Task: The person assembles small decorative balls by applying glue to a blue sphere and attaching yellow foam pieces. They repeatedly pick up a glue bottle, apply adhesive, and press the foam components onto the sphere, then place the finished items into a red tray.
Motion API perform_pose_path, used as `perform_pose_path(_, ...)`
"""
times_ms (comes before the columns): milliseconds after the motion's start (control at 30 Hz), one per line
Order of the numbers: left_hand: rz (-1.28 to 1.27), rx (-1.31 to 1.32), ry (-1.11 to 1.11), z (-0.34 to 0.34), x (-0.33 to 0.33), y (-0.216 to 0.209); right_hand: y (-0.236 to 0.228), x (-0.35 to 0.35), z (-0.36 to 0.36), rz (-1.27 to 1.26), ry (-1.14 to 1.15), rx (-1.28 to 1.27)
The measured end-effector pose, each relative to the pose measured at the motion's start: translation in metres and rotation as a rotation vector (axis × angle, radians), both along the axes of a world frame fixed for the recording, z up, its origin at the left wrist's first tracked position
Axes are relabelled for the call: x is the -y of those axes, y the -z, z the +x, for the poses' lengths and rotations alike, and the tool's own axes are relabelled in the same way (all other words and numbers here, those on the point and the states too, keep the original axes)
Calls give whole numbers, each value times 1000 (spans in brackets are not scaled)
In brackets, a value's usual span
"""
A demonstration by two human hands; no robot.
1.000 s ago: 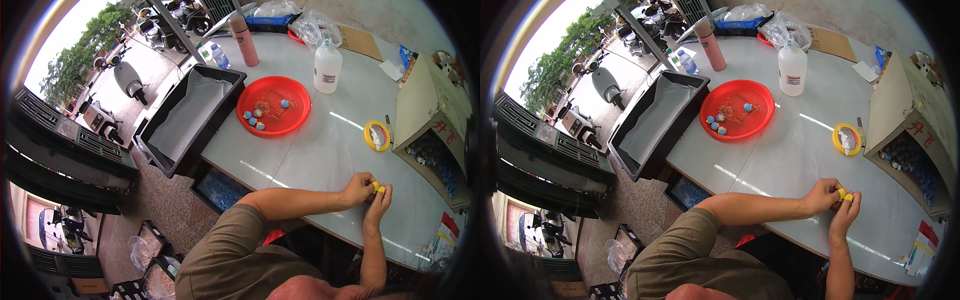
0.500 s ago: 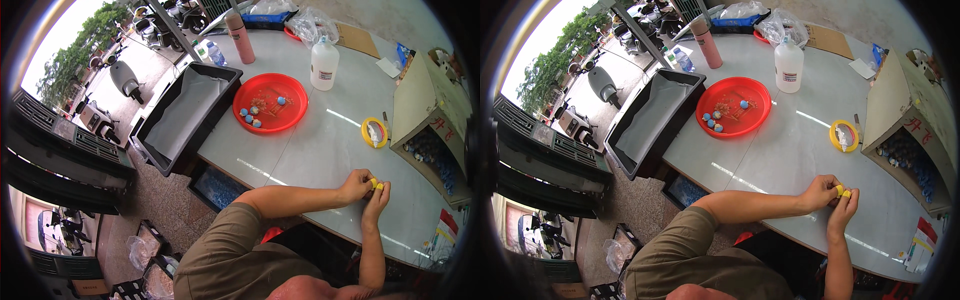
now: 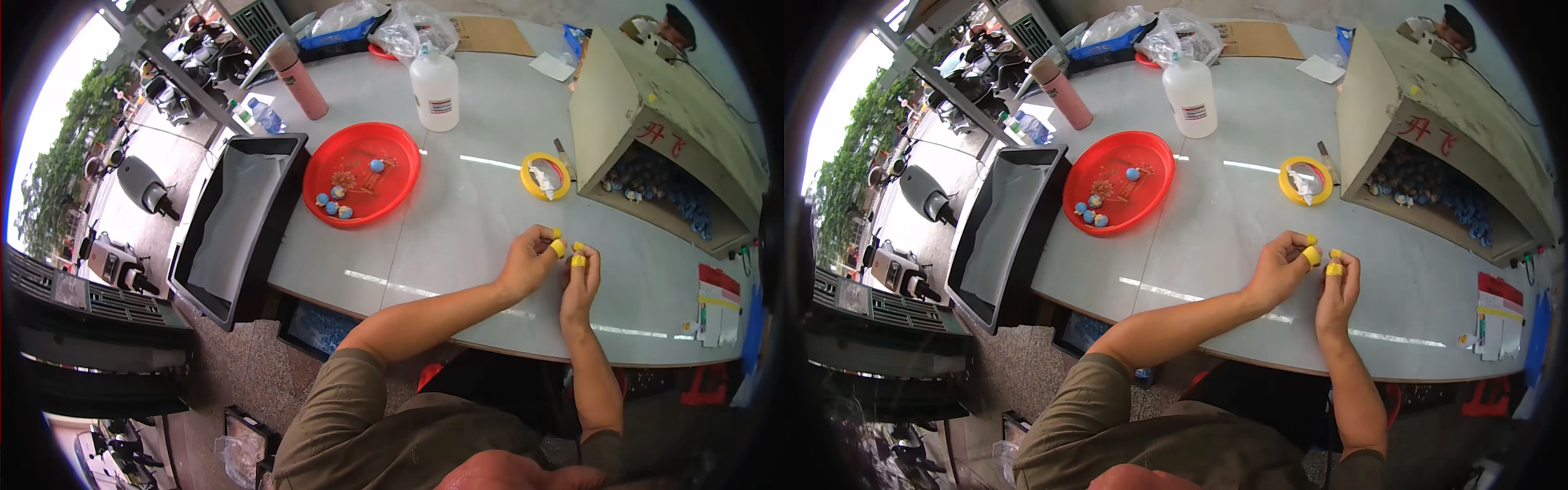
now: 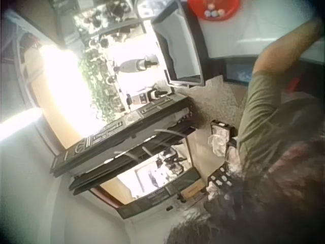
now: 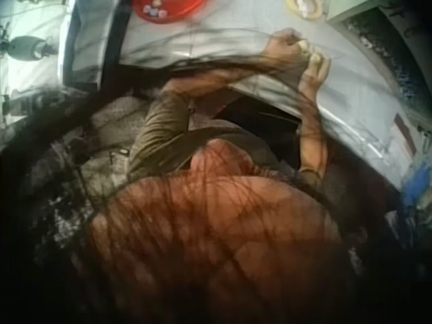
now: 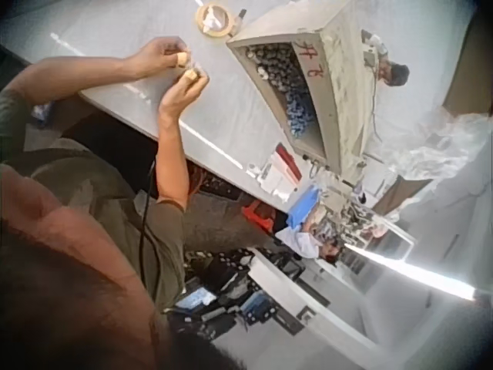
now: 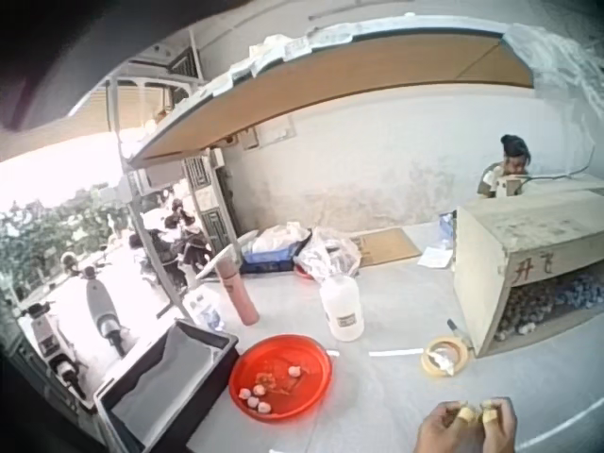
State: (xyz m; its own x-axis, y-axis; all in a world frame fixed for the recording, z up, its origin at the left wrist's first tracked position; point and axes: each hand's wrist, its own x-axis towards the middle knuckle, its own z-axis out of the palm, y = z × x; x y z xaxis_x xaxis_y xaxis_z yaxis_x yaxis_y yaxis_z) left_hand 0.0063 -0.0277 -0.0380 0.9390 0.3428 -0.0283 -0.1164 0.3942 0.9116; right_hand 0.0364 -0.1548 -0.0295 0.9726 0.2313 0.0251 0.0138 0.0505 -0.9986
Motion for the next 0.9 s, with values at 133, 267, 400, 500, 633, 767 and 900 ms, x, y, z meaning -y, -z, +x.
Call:
perform_pose_path(133,-21,-7,-27,1,-3,0,3,-3,4,-18,-155,92)
perform_pose_path(267,-100,-5,21,-2,2,-5,-12,15,20,41,-252,-78)
perform_pose_path(400,-41,-20,104,-2,-6,-6,-20,28,34,41,-365,-109)
perform_pose_path(500,48,-39,168,-1,-15,-3,-16,34,48,53,-438,-100)
perform_pose_path(633,80,-112,216,-3,-17,-15,-18,39,49,31,-514,-97)
perform_pose_path(767,235,-200,298,-2,-22,-12,-11,39,50,-20,-524,-91)
perform_pose_path(900,228,-191,333,-2,-26,-10,-15,39,47,-59,-486,-82)
